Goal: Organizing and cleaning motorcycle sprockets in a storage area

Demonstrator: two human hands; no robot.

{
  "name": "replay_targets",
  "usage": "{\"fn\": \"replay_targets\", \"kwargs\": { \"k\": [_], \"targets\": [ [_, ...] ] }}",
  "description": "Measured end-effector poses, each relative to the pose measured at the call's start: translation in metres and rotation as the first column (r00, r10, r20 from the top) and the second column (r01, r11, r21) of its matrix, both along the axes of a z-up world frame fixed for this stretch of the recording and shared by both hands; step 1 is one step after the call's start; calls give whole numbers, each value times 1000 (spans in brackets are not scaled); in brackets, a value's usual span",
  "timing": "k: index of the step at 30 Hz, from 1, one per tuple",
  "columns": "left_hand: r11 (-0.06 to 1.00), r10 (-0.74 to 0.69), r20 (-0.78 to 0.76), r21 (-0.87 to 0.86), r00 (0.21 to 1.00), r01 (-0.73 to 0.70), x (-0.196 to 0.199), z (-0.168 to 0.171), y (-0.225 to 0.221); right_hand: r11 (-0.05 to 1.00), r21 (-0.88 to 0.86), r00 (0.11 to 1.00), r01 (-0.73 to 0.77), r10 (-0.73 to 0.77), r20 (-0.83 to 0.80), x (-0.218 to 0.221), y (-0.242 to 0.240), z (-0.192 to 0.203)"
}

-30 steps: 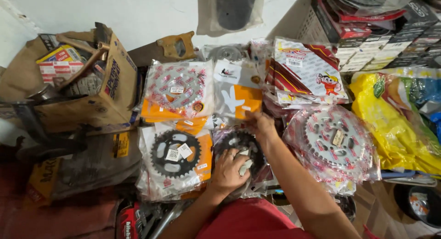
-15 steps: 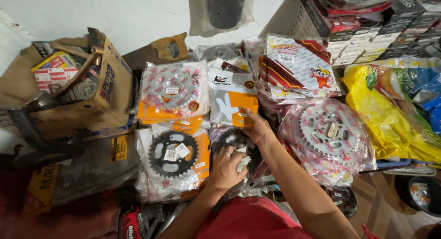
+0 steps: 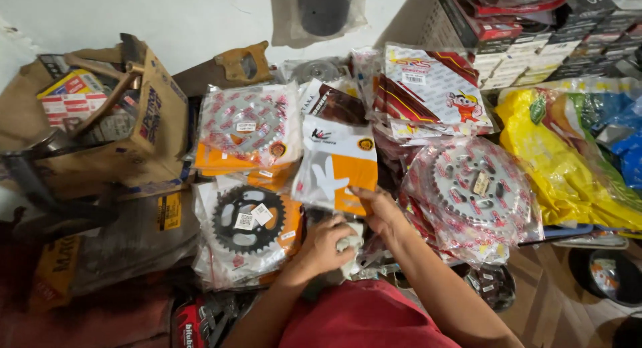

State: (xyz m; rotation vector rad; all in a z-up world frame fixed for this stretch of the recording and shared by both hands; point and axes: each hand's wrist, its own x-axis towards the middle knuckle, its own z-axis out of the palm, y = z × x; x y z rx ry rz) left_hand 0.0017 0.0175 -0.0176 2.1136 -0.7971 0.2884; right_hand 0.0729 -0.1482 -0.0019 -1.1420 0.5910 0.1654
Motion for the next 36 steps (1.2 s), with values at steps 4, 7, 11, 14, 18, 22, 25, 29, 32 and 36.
{"fn": "replay_targets", "kwargs": {
  "k": [4, 7, 11, 14, 18, 22, 25, 29, 32, 36],
  "targets": [
    [980, -197, -173, -38, 965, 193, -22, 73, 13, 970, 223, 994, -96, 105, -28, -39, -23, 10],
    [953, -303, -346, -116, 888, 280, -29, 88, 16, 966, 245, 990, -82, 108, -91, -59, -26, 4],
    [965, -184, -230, -228, 956, 131, -16, 91, 8, 991, 115, 998, 68, -67, -12, -76, -19, -43],
    [970, -42, -74, -241, 996, 23, 0, 76, -8, 992, 84, 996, 91, -91, -2, -88, -11, -56],
    [992, 90, 127, -98, 988, -78, -5, 36, -41, 999, 22, 999, 37, -37, 3, -96, -9, -59],
    [997, 62, 128, -50, 990, -56, -18, 32, -35, 999, -30, 999, 33, -32, 7, -102, -25, -58],
    [990, 120, 117, 58, 986, -128, -13, 14, -29, 996, -84, 1000, -2, 2, -2, -117, -36, -67],
    [913, 265, 179, 269, 947, -306, 14, 15, -19, 995, -86, 998, -55, 53, -23, -114, -29, -29],
    [850, 338, 259, 328, 905, -412, 44, 7, -19, 995, -74, 997, -63, 60, -37, -113, -26, -16],
    [794, 470, 22, 426, 883, -433, 101, 3, -21, 995, -56, 996, -85, 84, -28, -113, -18, 17]
  ]
}}
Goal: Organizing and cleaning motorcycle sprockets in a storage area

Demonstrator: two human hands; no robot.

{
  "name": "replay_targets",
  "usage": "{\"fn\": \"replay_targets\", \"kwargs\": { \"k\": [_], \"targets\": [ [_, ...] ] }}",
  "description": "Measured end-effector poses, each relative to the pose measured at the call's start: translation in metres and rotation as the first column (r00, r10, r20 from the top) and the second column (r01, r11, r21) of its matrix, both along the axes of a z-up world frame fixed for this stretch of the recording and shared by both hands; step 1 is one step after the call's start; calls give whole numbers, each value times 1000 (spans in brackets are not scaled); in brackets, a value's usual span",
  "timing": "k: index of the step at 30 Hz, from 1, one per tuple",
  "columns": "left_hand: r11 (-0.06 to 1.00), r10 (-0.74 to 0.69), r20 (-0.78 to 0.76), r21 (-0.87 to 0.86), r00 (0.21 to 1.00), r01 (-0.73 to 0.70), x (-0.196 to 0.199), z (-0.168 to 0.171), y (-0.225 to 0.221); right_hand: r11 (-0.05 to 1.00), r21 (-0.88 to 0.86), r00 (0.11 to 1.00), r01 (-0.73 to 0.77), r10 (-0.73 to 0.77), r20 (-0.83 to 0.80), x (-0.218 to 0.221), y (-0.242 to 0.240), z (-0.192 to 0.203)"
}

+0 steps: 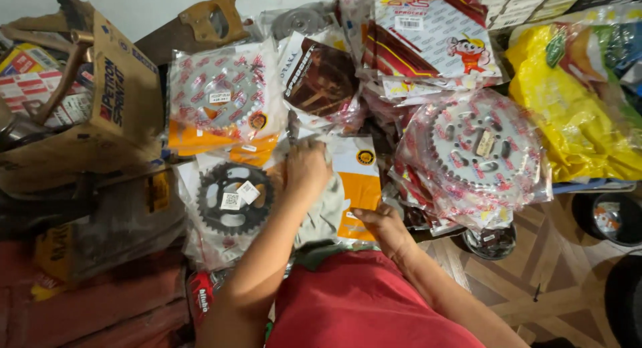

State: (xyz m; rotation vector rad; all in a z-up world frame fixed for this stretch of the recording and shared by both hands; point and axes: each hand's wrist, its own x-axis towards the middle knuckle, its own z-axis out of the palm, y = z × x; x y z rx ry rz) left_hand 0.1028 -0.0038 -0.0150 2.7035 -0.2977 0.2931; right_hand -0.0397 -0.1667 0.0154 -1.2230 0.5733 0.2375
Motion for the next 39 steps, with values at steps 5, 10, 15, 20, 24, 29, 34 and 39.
{"fn": "replay_targets", "kwargs": {
  "k": [5, 10, 15, 20, 24, 29, 34, 39],
  "targets": [
    [998, -24, -422, -65, 906, -3, 65, -6, -15, 1000, 4, 999, 6, -6, 43, -2, 7, 27],
    [999, -26, -536, -38, 844, 7, 66, -4, -61, 1000, 7, 998, 7, -8, 54, -3, 2, 2],
    [930, -310, -115, -244, 944, 275, 19, 13, -76, 999, 45, 998, 15, -18, 56, -3, 1, 0],
    [814, -434, 337, -251, 835, 524, -29, 1, -69, 997, 73, 993, 32, -40, 110, -3, -7, -38],
    [795, -447, 393, -237, 803, 559, -62, 3, -50, 999, 6, 989, -33, 32, 147, -1, -11, -41],
    [839, -379, 345, -265, 859, 476, -88, -12, -21, 987, -117, 984, -112, 127, 125, 6, -21, -62],
    [884, -259, 331, -298, 907, 360, -103, 11, 6, 917, -328, 969, -225, 245, 19, 15, -29, -25],
    [892, -215, 350, -309, 912, 329, -102, 19, 3, 420, -841, 891, -341, 430, -146, 23, -39, -46]
  ]
}}
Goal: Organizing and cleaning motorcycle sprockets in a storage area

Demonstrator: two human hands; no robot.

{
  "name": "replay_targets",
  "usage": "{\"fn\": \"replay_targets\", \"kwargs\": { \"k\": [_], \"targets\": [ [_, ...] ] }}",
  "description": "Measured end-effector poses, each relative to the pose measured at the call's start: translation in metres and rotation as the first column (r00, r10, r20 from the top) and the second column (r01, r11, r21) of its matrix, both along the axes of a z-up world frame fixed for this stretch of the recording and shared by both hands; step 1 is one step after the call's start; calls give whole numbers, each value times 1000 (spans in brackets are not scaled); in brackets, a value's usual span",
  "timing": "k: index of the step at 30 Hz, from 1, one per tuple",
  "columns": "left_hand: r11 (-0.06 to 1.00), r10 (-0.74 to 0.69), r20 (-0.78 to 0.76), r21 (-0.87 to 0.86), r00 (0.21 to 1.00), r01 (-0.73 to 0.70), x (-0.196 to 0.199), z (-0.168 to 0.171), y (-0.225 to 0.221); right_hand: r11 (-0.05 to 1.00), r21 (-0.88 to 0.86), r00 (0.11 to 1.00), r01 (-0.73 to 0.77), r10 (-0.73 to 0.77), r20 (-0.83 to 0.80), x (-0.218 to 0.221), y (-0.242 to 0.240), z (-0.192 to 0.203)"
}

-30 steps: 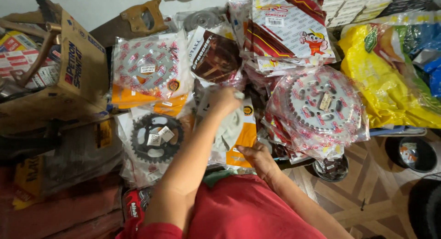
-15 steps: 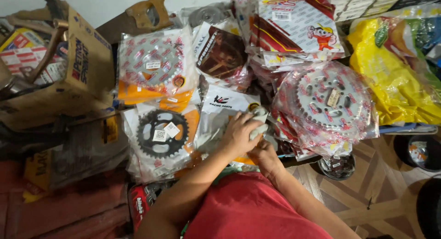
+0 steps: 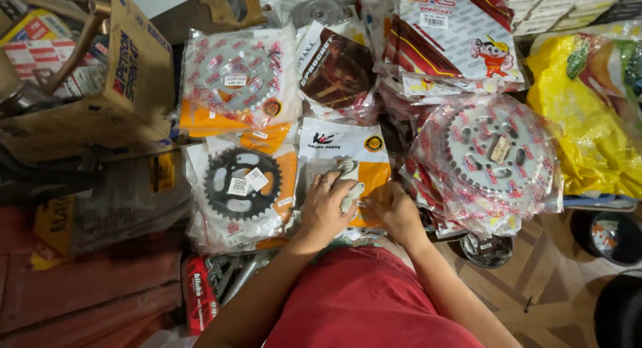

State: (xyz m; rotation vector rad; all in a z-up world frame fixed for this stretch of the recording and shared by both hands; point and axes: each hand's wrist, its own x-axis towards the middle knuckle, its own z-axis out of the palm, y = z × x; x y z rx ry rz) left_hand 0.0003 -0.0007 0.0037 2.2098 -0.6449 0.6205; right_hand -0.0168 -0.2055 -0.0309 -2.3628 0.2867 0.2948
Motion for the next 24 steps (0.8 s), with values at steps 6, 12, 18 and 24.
{"fn": "replay_targets", "kwargs": {
  "k": [6, 12, 18, 24],
  "targets": [
    [998, 25, 14, 52, 1000, -25, 2, -14, -5, 927, -354, 976, -123, 177, 125, -7, 30, 70],
    [996, 74, 41, 51, 996, -76, 8, -33, -8, 953, -215, 864, -213, 286, 415, 17, 19, 100],
    [998, 57, 91, 1, 994, -57, 6, -22, -7, 555, 788, 954, 267, -265, -137, 131, 36, 44],
    [998, -22, -168, -64, 985, 11, -5, -2, -4, 217, 881, 906, 421, -143, -398, 196, 49, 15]
  ]
}}
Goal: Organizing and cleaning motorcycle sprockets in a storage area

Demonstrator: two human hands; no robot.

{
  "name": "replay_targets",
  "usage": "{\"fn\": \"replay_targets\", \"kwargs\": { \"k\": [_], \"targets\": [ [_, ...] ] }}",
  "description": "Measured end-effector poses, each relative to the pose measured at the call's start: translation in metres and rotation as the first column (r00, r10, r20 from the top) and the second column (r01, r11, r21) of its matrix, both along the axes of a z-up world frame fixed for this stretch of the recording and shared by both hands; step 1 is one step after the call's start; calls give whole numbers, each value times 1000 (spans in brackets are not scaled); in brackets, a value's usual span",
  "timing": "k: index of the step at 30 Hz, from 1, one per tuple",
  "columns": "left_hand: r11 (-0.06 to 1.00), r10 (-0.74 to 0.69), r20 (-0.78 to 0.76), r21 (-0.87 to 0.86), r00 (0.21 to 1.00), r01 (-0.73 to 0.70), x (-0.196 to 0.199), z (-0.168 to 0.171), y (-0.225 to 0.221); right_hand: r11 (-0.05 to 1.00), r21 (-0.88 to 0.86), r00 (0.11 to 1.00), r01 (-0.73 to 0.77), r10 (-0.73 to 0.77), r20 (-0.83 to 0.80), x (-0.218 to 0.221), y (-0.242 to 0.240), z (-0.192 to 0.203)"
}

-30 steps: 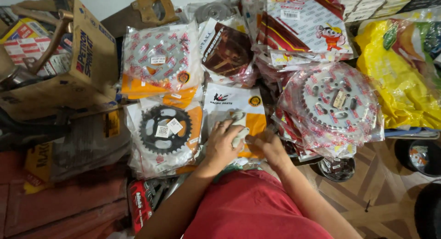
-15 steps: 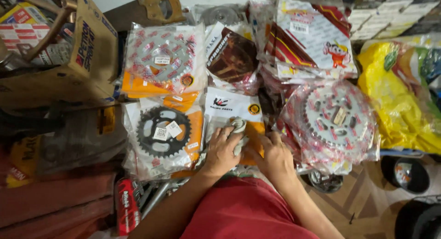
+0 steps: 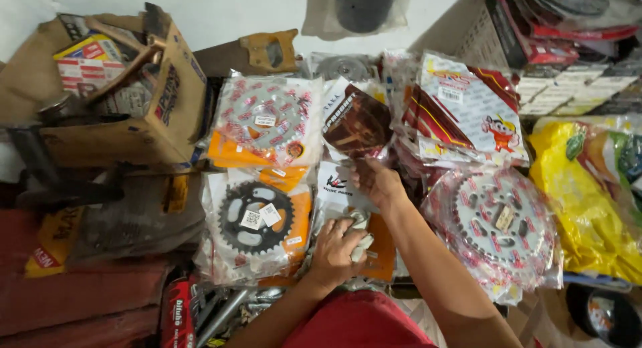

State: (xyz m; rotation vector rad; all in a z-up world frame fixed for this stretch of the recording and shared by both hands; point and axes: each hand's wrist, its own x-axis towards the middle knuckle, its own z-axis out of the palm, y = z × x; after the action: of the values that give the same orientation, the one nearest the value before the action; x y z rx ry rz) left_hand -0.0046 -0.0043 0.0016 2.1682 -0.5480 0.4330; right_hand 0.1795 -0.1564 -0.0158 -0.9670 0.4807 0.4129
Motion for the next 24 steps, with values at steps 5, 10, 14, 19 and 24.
{"fn": "replay_targets", "kwargs": {
  "k": [5, 10, 14, 19, 24],
  "targets": [
    [999, 37, 176, -24, 984, -34, -2, 16, 1, 995, -71, 998, 69, -68, 18, 25, 9, -13],
    [995, 44, 176, 79, 983, -59, -3, 13, 2, 975, -146, 983, 169, -177, -42, 41, 11, -35],
    [999, 34, 183, -11, 983, -32, -3, 17, 3, 987, -19, 987, 159, -159, 24, 18, 11, -19],
    [999, 40, 138, 13, 990, -42, -3, 14, 5, 944, 145, 947, 297, -311, 78, -15, -5, -38],
    [999, -4, 256, -39, 967, 14, 6, -9, 7, 975, 81, 976, 209, -214, 50, -58, 10, 36]
  ]
}}
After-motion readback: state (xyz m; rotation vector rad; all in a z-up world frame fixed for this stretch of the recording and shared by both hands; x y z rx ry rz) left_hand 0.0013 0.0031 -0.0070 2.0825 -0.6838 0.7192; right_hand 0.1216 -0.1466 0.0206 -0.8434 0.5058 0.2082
